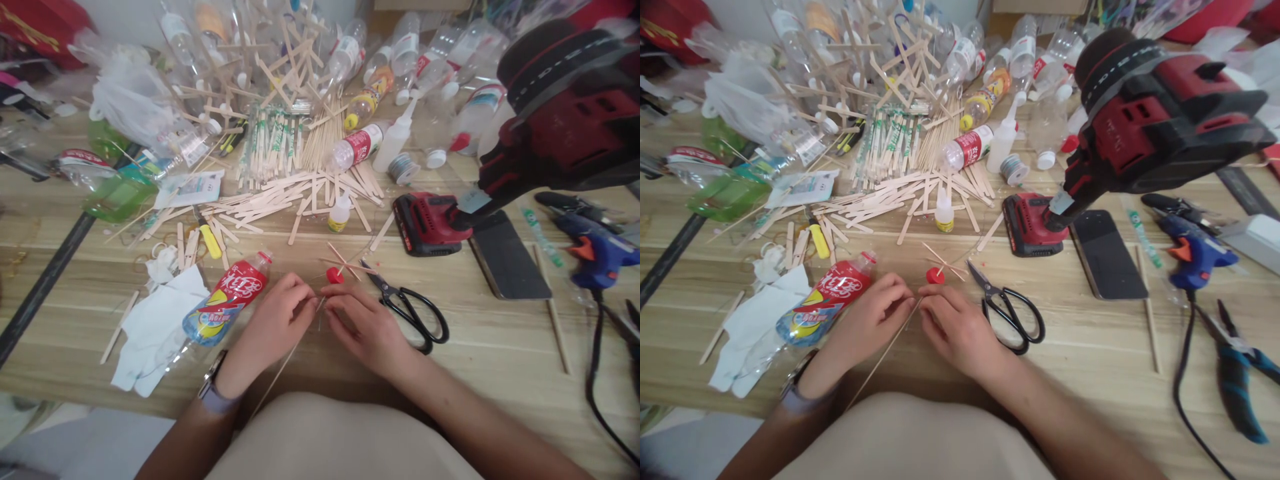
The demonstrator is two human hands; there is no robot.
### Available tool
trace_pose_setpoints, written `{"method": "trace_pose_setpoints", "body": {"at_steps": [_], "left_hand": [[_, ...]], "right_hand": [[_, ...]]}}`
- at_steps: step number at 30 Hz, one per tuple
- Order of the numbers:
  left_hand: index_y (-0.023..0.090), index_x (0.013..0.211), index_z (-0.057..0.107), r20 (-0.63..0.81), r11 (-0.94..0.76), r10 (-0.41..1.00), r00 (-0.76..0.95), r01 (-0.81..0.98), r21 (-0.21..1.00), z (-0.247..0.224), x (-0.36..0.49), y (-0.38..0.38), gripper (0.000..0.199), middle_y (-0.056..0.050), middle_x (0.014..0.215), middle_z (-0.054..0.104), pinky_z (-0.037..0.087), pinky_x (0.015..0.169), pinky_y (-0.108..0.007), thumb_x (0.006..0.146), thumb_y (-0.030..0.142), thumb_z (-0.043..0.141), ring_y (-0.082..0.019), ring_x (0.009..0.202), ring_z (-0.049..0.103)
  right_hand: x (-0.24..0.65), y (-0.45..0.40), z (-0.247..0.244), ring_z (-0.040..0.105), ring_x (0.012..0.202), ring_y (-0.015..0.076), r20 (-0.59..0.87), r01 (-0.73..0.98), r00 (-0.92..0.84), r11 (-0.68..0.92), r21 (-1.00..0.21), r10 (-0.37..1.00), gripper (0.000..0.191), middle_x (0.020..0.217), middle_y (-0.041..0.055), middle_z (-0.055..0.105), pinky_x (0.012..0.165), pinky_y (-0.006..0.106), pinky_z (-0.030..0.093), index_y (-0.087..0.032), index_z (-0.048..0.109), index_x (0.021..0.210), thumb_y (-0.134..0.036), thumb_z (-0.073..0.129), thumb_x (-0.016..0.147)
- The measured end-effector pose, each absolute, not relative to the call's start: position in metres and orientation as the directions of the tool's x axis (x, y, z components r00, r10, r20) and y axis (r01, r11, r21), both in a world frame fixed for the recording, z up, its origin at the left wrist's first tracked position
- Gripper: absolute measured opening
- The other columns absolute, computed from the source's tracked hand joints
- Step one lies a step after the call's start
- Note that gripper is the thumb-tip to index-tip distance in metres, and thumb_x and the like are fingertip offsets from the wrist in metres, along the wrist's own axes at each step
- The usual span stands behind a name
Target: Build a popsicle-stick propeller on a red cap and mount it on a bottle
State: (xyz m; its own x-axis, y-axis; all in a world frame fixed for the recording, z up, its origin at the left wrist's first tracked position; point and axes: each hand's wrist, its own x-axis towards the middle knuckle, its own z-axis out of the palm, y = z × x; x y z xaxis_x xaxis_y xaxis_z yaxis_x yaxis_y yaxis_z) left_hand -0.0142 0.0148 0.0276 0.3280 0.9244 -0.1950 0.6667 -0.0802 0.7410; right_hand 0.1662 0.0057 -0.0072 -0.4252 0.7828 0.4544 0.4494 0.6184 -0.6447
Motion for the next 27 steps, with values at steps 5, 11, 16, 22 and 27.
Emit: {"method": "trace_pose_setpoints", "body": {"at_steps": [5, 11, 16, 22, 27], "left_hand": [[0.018, 0.078, 0.055, -0.255, 0.035, 0.930, 0.266, 0.624, 0.780, 0.026, -0.014, 0.015, 0.022, 0.000, 0.077, 0.056, 0.038, 0.069, -0.027, 0.094, 0.029, 0.044, -0.015, 0.075, 0.053], [0.019, 0.074, 0.054, -0.330, 0.251, 0.925, 0.191, 0.345, 0.905, 0.021, -0.008, 0.011, 0.028, 0.006, 0.061, 0.048, 0.035, 0.056, -0.023, 0.093, 0.039, 0.046, -0.012, 0.059, 0.046], [0.019, 0.072, 0.057, -0.275, 0.214, 0.945, 0.179, 0.298, 0.930, 0.018, -0.003, 0.004, 0.028, 0.004, 0.063, 0.055, 0.039, 0.060, -0.022, 0.092, 0.036, 0.049, -0.012, 0.062, 0.051], [0.020, 0.082, 0.065, -0.153, 0.068, 0.974, 0.165, 0.434, 0.898, 0.018, 0.001, 0.000, 0.018, 0.002, 0.074, 0.068, 0.043, 0.064, -0.023, 0.090, 0.028, 0.052, -0.013, 0.069, 0.060], [0.020, 0.079, 0.064, -0.095, 0.012, 0.986, 0.134, 0.519, 0.854, 0.018, 0.005, -0.003, 0.018, 0.002, 0.071, 0.068, 0.043, 0.061, -0.022, 0.090, 0.026, 0.051, -0.013, 0.064, 0.060]], "right_hand": [[0.167, 0.007, -0.006, 0.069, 0.098, 0.0194, 0.465, 0.446, -0.417, 0.622, -0.644, 0.781, 0.012, 0.101, 0.0121, 0.069, 0.083, 0.032, 0.059, -0.020, 0.057, 0.092, -0.008, 0.054, 0.089], [0.166, 0.007, -0.004, 0.069, 0.098, 0.0191, 0.442, 0.451, -0.405, 0.595, -0.665, 0.800, 0.012, 0.101, 0.0115, 0.068, 0.082, 0.032, 0.059, -0.020, 0.057, 0.092, -0.010, 0.052, 0.090], [0.165, 0.008, -0.004, 0.069, 0.098, 0.0194, 0.456, 0.458, -0.363, 0.582, -0.672, 0.813, 0.011, 0.097, 0.0106, 0.069, 0.083, 0.032, 0.059, -0.020, 0.058, 0.092, -0.011, 0.051, 0.092], [0.165, 0.009, -0.005, 0.070, 0.094, 0.0199, 0.467, 0.467, -0.346, 0.581, -0.666, 0.814, 0.011, 0.094, 0.0105, 0.069, 0.078, 0.031, 0.060, -0.020, 0.057, 0.091, -0.010, 0.052, 0.091], [0.165, 0.008, -0.006, 0.069, 0.098, 0.0210, 0.462, 0.471, -0.392, 0.605, -0.643, 0.796, 0.011, 0.097, 0.0116, 0.069, 0.080, 0.034, 0.060, -0.020, 0.057, 0.090, -0.011, 0.050, 0.092]]}}
